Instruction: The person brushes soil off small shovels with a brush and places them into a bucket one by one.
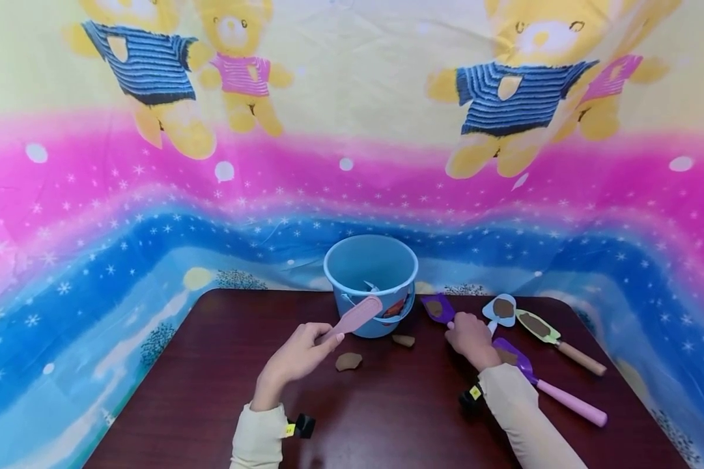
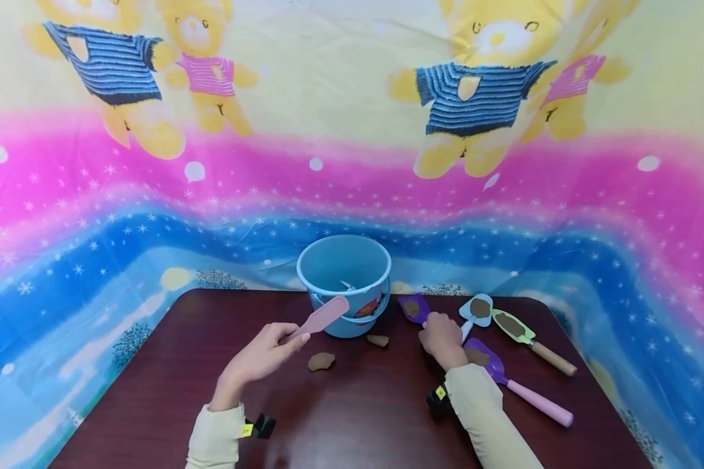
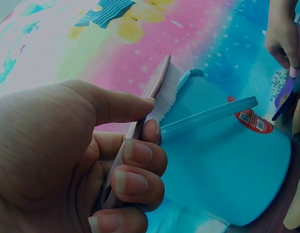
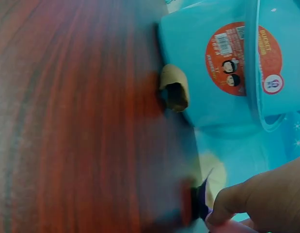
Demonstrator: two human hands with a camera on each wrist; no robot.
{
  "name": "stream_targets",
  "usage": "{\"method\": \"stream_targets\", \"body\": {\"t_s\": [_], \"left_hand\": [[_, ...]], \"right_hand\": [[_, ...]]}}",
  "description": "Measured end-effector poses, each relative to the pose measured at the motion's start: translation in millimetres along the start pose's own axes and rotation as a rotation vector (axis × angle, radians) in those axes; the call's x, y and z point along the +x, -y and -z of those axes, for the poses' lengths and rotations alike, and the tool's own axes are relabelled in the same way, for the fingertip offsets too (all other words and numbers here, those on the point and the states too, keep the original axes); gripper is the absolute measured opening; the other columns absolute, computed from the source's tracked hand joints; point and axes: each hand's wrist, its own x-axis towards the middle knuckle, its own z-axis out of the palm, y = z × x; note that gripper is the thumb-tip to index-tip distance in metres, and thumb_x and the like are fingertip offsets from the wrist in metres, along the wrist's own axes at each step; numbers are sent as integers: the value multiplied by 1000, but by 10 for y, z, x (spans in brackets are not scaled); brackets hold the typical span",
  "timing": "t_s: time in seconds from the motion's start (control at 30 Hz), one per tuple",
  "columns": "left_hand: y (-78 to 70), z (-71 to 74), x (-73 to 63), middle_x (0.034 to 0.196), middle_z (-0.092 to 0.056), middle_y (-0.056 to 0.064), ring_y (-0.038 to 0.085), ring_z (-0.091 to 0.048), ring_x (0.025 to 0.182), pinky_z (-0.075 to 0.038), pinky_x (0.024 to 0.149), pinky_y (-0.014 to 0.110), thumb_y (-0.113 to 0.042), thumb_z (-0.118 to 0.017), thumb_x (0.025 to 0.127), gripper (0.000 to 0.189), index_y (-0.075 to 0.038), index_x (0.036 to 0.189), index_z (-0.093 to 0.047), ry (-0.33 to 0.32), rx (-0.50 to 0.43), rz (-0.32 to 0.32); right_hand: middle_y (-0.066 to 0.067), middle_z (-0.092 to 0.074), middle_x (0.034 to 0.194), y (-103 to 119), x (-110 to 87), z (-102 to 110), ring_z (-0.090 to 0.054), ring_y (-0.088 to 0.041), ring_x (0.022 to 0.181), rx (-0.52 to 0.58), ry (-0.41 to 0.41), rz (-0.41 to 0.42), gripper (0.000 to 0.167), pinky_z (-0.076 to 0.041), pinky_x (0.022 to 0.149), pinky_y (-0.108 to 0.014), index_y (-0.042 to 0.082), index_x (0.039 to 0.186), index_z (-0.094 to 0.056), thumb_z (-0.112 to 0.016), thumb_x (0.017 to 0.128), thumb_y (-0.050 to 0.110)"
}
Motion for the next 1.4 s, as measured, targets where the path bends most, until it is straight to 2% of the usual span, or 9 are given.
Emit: {"method": "stream_targets", "body": {"t_s": [0.3, 0.43, 0.53, 0.63, 0.73, 0.97, 1.13, 1.33, 1.4], "left_hand": [[1, -13, -11, 59, -42, -2, 9, -32, 47, -31, 46, 23, -33, -59, 104, 22, -14, 97, -68, 0, 7, -5], [-18, -24, -2, 60, -42, -3, 8, -32, 48, -31, 46, 23, -32, -59, 104, 23, -13, 96, -67, 0, 14, -16], [-29, -31, 1, 60, -43, -3, 7, -33, 49, -32, 47, 23, -33, -59, 104, 24, -12, 94, -67, 1, 19, -21], [-38, -42, 8, 60, -44, -4, 7, -34, 50, -34, 48, 23, -33, -59, 104, 25, -13, 91, -66, 6, 24, -31], [-45, -53, 16, 61, -45, -5, 7, -34, 50, -35, 49, 23, -34, -59, 104, 27, -13, 89, -65, 14, 28, -45], [-67, -103, 43, 61, -44, -5, 7, -36, 51, -36, 50, 23, -35, -58, 104, 26, -14, 92, -68, 41, 28, -64], [-86, -161, 57, 60, -45, -5, 6, -38, 52, -37, 51, 23, -35, -58, 104, 27, -14, 90, -69, 51, 33, -74], [-126, -225, 61, 64, -55, -3, 6, -41, 54, -38, 52, 23, -32, -58, 104, 25, -15, 87, -68, 95, -24, -85], [-147, -254, 62, 64, -54, -4, 6, -40, 53, -37, 51, 23, -32, -58, 104, 26, -16, 85, -67, 104, -21, -90]], "right_hand": [[-8, -52, 67, 30, -158, 221, -52, -25, 62, 51, -12, -28, 28, -40, 57, -39, 9, 73, -54, -71, 92, 21], [-3, -46, 57, 85, -294, 358, -47, -22, 57, 58, -41, 0, 36, -35, 51, -34, 12, 62, -49, -74, 88, 18], [-1, -44, 53, 151, -412, 451, -46, -21, 55, 56, -48, 35, 36, -34, 49, -32, 13, 58, -51, -74, 86, 15], [-1, -50, 57, 240, -533, 541, -48, -20, 57, 56, -40, 65, 23, -36, 51, -33, 12, 66, -62, -75, 84, 15], [-1, -58, 64, 349, -653, 631, -51, -19, 61, 51, -16, 93, 10, -40, 53, -35, 11, 79, -72, -78, 84, 16], [2, -68, 73, 610, -892, 821, -56, -16, 65, 25, 31, 165, 16, -47, 58, -36, 12, 87, -78, -88, 79, 22], [3, -71, 79, 744, -995, 897, -58, -15, 68, 99, 77, 218, 18, -49, 62, -36, 14, 88, -79, -90, 76, 20], [5, -70, 77, 852, -1074, 963, -58, -14, 68, 150, 73, 253, 18, -49, 62, -34, 17, 86, -79, -91, 75, 23], [5, -71, 77, 868, -1098, 980, -59, -13, 68, 171, 66, 257, 17, -49, 62, -34, 17, 86, -79, -90, 76, 26]]}}
